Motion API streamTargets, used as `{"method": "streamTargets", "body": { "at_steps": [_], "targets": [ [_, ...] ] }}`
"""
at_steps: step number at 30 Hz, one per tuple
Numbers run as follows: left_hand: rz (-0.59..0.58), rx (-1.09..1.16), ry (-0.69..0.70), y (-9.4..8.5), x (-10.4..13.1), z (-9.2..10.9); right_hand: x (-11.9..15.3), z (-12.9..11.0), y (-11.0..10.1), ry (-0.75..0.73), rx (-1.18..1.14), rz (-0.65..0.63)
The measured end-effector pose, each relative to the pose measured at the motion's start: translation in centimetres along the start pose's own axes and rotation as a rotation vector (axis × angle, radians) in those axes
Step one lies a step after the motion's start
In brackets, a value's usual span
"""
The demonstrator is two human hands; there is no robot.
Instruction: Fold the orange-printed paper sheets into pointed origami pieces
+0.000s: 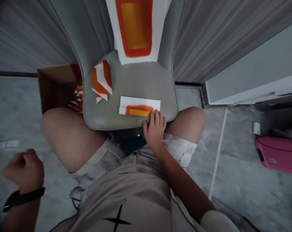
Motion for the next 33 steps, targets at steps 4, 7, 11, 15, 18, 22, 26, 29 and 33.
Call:
{"method": "streamTargets", "body": {
  "at_steps": [4,7,11,15,18,22,26,29,33],
  "targets": [
    [-0.007,-0.019,0.488,0.5,-0.2,11.1,-1.2,0.2,-1.2,-0.028,-0.01,-0.005],
    [-0.333,-0.082,0.835,6.2,1.6,21.2,-1.8,0.3,-1.6,-0.063,0.011,-0.042],
    [-0.535,-0.19,1.197,14.4,5.1,27.3,-2.2,0.6,-2.1,-0.093,0.032,-0.073],
    [-0.574,-0.249,1.226,18.9,6.0,26.9,-2.7,1.2,-2.8,-0.169,0.008,-0.089],
    [-0.558,-0.26,1.172,19.5,5.7,26.4,-3.6,1.9,-3.6,-0.246,-0.04,-0.102],
    [-0.533,-0.25,1.113,19.6,5.6,26.8,-5.9,3.2,-4.2,-0.348,-0.127,-0.202],
    [-0.5,-0.206,1.074,19.8,5.7,27.1,-8.8,4.0,-4.9,-0.396,-0.177,-0.287],
    [-0.459,-0.165,1.019,19.9,5.6,27.1,-10.6,4.2,-5.3,-0.263,-0.115,-0.312],
    [-0.382,-0.11,0.914,19.7,4.8,27.3,-11.8,3.8,-5.6,-0.125,-0.12,-0.36]
  ]
}}
Point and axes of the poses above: each hand's wrist, its own x-axis away from the middle knuckle, its own y-axis out of the palm, z = x × y, the point moved 6 cm from there along -x, towards the middle knuckle, and after that the axes turned 13 degrees about -z, right-handed, at the moved point
